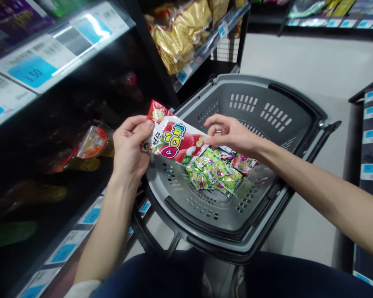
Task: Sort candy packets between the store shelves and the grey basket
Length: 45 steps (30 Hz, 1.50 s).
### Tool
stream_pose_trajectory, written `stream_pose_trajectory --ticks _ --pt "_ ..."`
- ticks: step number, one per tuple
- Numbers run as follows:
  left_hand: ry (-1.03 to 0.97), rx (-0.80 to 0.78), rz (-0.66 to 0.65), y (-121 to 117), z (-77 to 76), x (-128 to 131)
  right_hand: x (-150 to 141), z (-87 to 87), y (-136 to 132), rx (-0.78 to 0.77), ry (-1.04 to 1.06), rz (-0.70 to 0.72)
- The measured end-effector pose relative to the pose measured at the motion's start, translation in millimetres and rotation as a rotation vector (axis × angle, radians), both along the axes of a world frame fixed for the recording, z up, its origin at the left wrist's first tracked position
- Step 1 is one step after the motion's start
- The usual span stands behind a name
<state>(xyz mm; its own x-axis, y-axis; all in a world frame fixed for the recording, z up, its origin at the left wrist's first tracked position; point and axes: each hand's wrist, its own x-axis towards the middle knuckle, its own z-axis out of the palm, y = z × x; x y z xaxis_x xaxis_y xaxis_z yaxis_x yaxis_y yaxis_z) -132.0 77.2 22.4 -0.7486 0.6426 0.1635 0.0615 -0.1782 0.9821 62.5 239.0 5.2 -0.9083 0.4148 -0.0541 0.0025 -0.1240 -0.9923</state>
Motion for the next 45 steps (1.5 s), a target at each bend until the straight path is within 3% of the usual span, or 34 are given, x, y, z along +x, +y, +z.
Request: stream_pose_trajectory --ticks 5,10,13,16,21,26,35,45 --pt "-0.036 -0.136 -0.186 -5.1 2.2 7.5 -3.9 7.4 -19.5 0.08 -0.05 0.29" --pt "-0.03 -0.225 -0.325 -6.5 3.2 19.1 -6.9 2.5 -27.2 0.106 -0.077 0.386" --pt "-0.029 -0.192 -0.317 -4.2 2.1 18.8 -4.3 1.1 -24.3 0.073 -0.084 0.288" --pt "-0.019 -0.169 -0.295 -2.8 -0.1 15.4 -3.3 1.3 -19.7 -0.023 -0.061 0.083" --pt "0.044 -0.296 -0.473 -4.0 -9.3 19.0 -5.9 0.2 -11.9 -0.155 0.011 -0.141" --pt "0.141 -0.342 -0.474 -5.0 -12.3 18.9 -7.9 2.6 -11.9 -0.195 0.026 -0.206" --pt "0.244 -0.435 -0.463 -8.6 -11.7 13.6 -10.2 -3.1 -7.8 -0.085 0.063 -0.362" --pt "0.32 -0.496 -0.487 -10.3 -6.4 13.9 -12.1 -2.7 -8.9 -0.105 0.026 -0.375"
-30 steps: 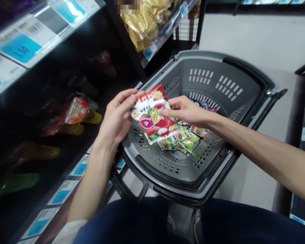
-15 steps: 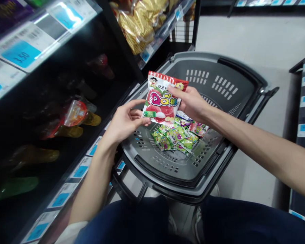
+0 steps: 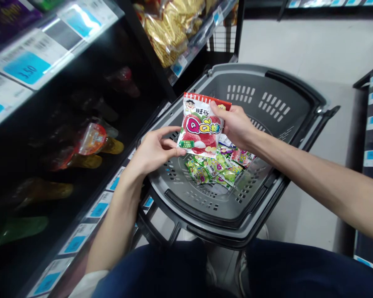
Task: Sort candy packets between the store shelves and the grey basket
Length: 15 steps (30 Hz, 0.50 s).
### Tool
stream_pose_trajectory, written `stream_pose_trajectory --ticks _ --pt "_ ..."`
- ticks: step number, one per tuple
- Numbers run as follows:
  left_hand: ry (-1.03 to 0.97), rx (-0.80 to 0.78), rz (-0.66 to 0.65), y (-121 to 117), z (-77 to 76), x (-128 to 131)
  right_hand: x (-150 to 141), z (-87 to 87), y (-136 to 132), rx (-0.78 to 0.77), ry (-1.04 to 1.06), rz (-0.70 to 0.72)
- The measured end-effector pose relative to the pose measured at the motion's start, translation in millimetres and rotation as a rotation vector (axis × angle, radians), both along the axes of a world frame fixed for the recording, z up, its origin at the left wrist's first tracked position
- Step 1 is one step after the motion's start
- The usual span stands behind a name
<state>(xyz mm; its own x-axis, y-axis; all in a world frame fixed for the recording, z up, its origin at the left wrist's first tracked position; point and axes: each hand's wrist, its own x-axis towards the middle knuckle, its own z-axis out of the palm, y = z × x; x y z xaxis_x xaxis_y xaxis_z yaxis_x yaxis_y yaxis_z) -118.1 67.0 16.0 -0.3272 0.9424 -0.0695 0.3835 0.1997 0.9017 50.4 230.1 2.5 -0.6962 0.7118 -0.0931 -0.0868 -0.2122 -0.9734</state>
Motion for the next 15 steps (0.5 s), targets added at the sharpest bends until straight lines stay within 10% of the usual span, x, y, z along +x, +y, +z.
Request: stream_pose_trajectory --ticks 15 --pt "0.024 0.021 -0.019 0.6 -5.6 -2.1 2.8 -2.9 0.2 -0.021 0.046 0.046"
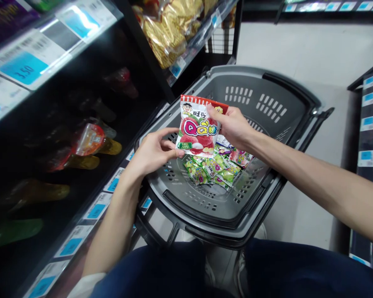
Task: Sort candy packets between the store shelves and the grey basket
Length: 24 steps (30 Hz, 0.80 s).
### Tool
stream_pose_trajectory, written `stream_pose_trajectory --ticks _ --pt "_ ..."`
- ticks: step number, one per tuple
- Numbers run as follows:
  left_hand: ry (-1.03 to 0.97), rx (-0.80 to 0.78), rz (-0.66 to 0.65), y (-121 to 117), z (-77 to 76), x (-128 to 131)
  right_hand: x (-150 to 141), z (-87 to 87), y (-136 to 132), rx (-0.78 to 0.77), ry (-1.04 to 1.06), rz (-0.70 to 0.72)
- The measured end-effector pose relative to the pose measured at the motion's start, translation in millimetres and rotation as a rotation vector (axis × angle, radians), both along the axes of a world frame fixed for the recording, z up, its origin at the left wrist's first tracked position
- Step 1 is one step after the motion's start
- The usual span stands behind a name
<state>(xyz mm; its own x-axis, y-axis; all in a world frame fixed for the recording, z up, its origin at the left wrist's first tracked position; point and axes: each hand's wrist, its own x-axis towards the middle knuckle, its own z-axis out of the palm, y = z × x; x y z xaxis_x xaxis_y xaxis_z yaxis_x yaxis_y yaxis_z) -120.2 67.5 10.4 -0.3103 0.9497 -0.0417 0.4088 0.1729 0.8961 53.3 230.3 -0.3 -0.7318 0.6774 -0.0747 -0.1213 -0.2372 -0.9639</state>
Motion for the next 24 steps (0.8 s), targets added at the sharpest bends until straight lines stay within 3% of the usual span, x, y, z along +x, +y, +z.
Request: stream_pose_trajectory --ticks 24 --pt "0.122 -0.057 -0.043 0.1 5.2 4.0 3.1 -0.8 3.2 0.007 -0.027 0.023"
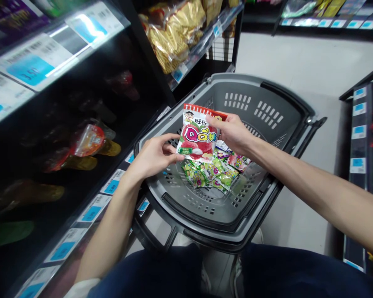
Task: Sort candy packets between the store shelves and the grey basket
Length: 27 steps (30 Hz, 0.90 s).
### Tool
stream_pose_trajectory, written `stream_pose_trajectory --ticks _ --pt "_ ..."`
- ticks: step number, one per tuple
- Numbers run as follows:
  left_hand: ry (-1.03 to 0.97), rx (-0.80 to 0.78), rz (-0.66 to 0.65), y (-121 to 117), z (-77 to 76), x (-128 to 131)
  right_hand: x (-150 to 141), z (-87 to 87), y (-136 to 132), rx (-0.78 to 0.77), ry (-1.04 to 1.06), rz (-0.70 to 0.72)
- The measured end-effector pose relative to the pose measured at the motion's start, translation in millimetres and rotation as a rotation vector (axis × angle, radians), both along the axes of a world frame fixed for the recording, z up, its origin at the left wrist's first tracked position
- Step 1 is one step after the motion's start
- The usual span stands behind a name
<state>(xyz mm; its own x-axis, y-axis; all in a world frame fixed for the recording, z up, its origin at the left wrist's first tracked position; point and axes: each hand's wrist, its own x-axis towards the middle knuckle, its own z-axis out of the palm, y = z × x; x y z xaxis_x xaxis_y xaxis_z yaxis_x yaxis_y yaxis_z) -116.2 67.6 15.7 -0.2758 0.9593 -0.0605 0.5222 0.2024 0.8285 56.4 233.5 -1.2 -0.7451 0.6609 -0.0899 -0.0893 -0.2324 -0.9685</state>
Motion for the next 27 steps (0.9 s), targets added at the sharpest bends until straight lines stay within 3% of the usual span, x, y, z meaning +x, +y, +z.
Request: stream_pose_trajectory --ticks 10,16,27 --pt "0.039 0.023 -0.041 0.2 -4.1 -1.6 -0.4 -0.7 0.6 -0.032 0.026 -0.03" --pt "0.11 -0.082 -0.047 -0.6 -0.2 -0.4 -1.2 -1.6 1.2 -0.025 -0.008 -0.077" --pt "0.158 -0.092 -0.042 -0.5 1.4 1.7 -1.0 -7.2 3.5 0.023 -0.013 -0.072"
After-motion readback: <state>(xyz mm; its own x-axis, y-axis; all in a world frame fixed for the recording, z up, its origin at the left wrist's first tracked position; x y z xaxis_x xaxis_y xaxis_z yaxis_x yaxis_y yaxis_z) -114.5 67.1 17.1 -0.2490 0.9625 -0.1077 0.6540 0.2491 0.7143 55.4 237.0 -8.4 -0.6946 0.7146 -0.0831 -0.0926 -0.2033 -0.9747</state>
